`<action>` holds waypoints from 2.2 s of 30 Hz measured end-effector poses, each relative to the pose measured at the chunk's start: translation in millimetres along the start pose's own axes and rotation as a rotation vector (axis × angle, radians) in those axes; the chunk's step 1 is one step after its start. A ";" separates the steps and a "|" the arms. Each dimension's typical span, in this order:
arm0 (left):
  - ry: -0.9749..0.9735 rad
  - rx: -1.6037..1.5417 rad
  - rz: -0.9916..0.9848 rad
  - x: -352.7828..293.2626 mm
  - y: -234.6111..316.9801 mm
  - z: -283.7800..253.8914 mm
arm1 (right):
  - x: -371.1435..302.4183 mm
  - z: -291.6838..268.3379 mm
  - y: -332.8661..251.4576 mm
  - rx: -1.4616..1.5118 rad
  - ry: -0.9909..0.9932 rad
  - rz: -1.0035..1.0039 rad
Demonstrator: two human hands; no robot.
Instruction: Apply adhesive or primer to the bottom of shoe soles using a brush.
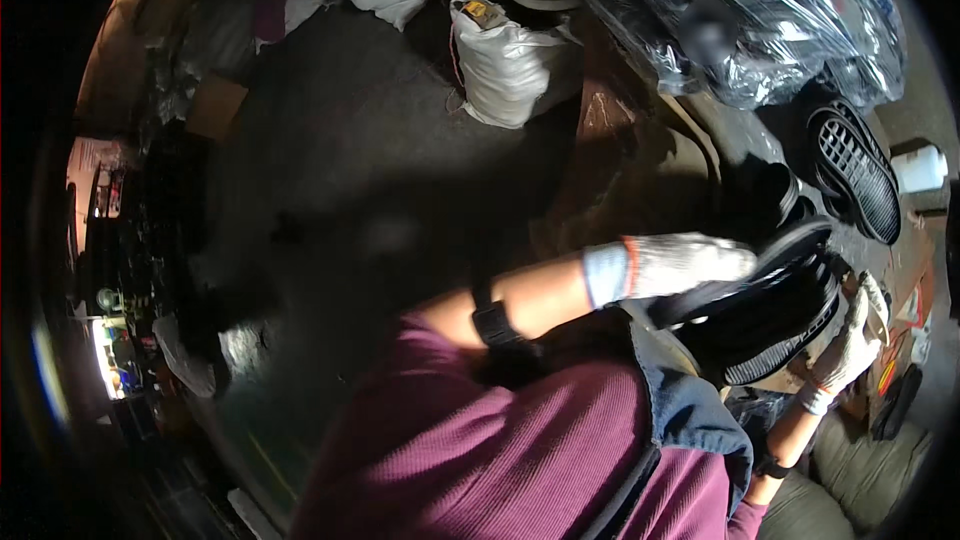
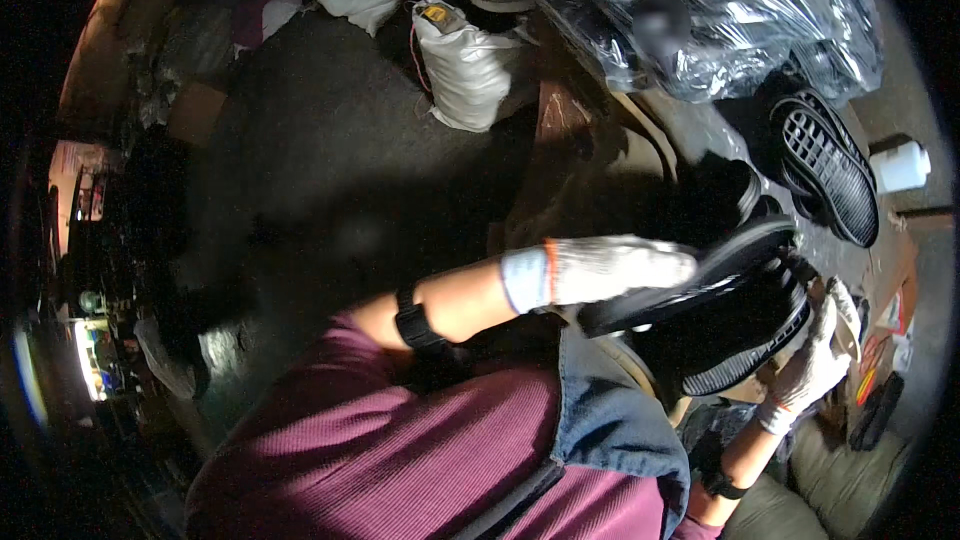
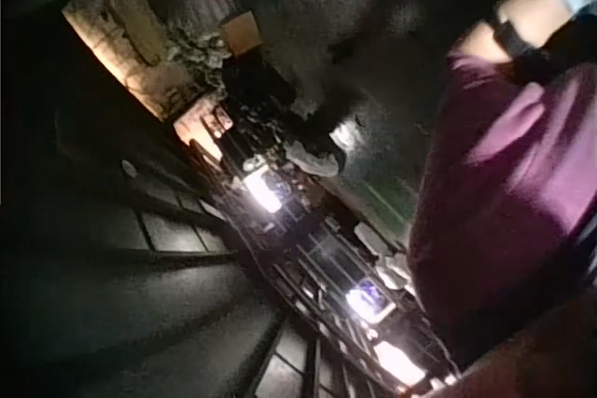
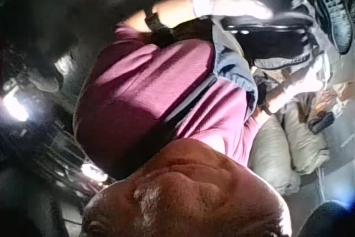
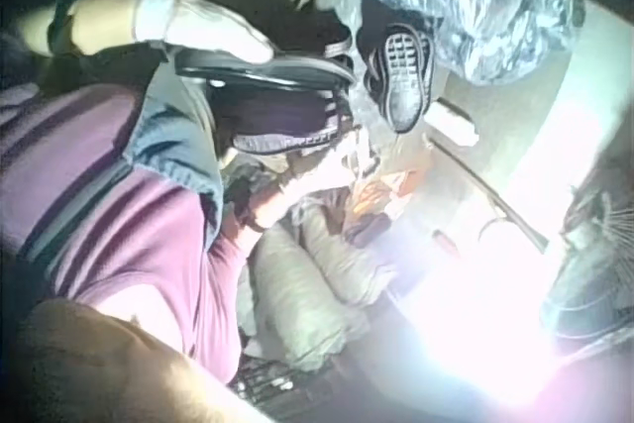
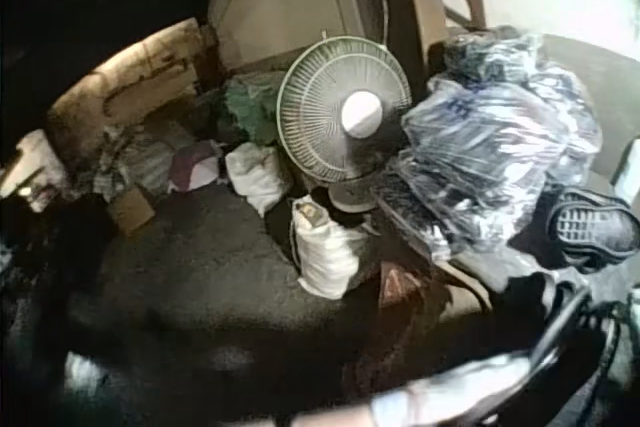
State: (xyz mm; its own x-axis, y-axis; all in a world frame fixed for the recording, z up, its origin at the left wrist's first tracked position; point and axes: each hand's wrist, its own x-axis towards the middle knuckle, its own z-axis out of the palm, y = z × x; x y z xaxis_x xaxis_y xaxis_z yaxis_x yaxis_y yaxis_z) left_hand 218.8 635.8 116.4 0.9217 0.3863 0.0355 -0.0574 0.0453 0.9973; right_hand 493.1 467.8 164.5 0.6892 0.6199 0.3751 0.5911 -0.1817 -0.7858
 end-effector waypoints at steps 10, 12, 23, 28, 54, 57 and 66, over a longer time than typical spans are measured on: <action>1.281 -1.305 0.891 -290.7 -34.8 -197.6 | 20.7 -20.4 -2.1 -0.232 0.055 -0.226; 1.201 -1.697 1.128 -283.2 -45.3 -215.6 | 14.1 -29.0 3.0 -0.244 0.101 -0.229; 0.336 0.939 0.349 43.2 -45.3 -42.4 | 24.6 -49.7 23.6 -0.297 0.254 -0.290; 0.073 1.265 0.566 94.9 -42.2 -2.9 | 25.8 -119.1 58.1 -0.580 0.392 -0.433; -0.009 -0.968 -0.341 132.2 43.1 44.3 | 66.4 -152.8 247.7 0.506 0.666 0.289; -0.247 -1.192 -0.262 136.7 58.0 64.2 | 59.5 -148.7 248.6 0.767 0.741 0.340; -0.345 -1.327 -0.164 158.5 45.3 81.5 | 34.1 -156.9 213.9 1.257 0.641 0.409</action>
State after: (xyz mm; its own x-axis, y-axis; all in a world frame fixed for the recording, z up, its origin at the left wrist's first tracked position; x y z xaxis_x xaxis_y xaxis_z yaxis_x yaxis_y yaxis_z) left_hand 393.6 624.0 172.4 0.9896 0.0541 0.1329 -0.0792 0.9783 0.1913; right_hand 708.8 330.3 86.4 0.9775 0.1916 -0.0879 -0.2008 0.7200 -0.6643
